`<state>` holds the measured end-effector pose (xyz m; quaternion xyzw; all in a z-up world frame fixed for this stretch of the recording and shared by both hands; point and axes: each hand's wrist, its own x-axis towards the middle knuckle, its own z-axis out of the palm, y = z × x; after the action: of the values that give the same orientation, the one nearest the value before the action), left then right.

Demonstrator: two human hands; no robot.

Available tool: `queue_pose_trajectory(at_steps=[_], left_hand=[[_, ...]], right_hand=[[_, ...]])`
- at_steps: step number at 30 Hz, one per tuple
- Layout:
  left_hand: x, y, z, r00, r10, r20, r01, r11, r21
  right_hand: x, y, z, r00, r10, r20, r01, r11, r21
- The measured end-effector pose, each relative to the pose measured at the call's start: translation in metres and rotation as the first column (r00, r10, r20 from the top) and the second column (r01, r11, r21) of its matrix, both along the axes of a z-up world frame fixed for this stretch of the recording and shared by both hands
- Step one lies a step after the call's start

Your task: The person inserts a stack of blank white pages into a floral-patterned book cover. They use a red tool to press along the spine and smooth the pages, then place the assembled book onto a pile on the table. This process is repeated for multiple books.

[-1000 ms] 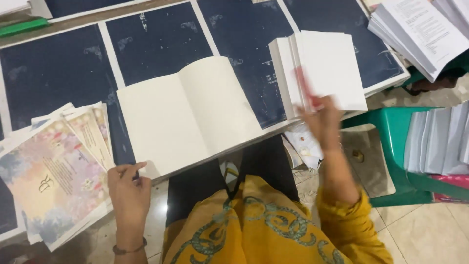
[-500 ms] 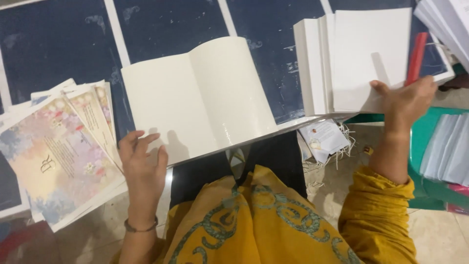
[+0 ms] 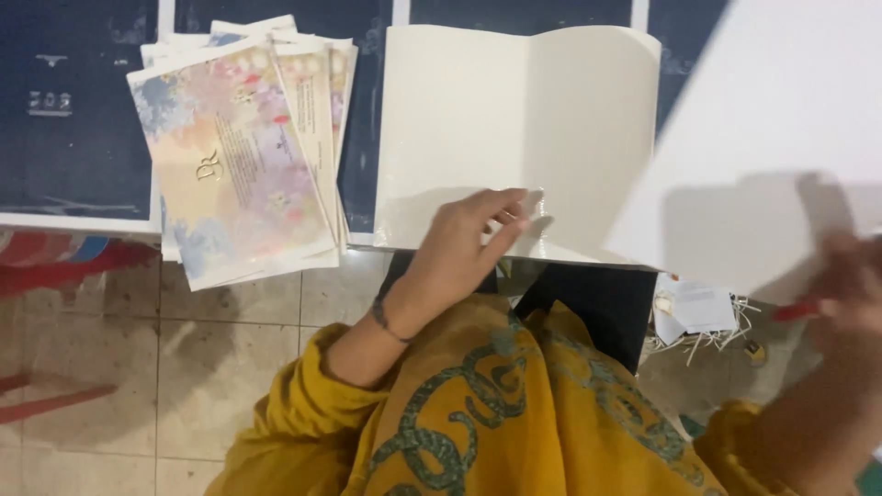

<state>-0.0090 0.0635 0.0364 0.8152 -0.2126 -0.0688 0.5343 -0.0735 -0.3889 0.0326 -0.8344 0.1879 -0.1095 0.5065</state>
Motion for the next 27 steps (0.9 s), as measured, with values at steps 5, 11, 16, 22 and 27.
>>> queue_pose_trajectory(at_steps=[5, 11, 16, 22, 27], left_hand=[[0.007, -0.021, -0.019, 0.990, -0.066, -0.124, 0.053, 0.993, -0.105], [0.007, -0.023, -0.043, 0.993, 0.077, 0.085, -0.096, 0.963, 0.251], [0.006, -0.023, -0.057, 0.981, 0.067, 0.184, -0.136, 0.911, 0.390], [0.004, -0.022, -0.061, 0.970, 0.097, 0.221, -0.175, 0.914, 0.367], [0.004, -0.023, -0.063, 0.969, 0.097, 0.229, -0.181, 0.906, 0.382]], right_hand=[[0.011, 0.132, 0.025, 0.993, 0.111, 0.043, -0.099, 0.970, -0.224], [0.030, 0.156, 0.030, 0.990, 0.085, -0.110, -0.103, 0.981, -0.164], [0.036, 0.158, 0.020, 0.988, 0.105, -0.110, -0.120, 0.983, -0.138], [0.038, 0.158, 0.017, 0.985, 0.116, -0.126, -0.133, 0.982, -0.132], [0.039, 0.155, 0.012, 0.985, 0.133, -0.112, -0.149, 0.977, -0.154]])
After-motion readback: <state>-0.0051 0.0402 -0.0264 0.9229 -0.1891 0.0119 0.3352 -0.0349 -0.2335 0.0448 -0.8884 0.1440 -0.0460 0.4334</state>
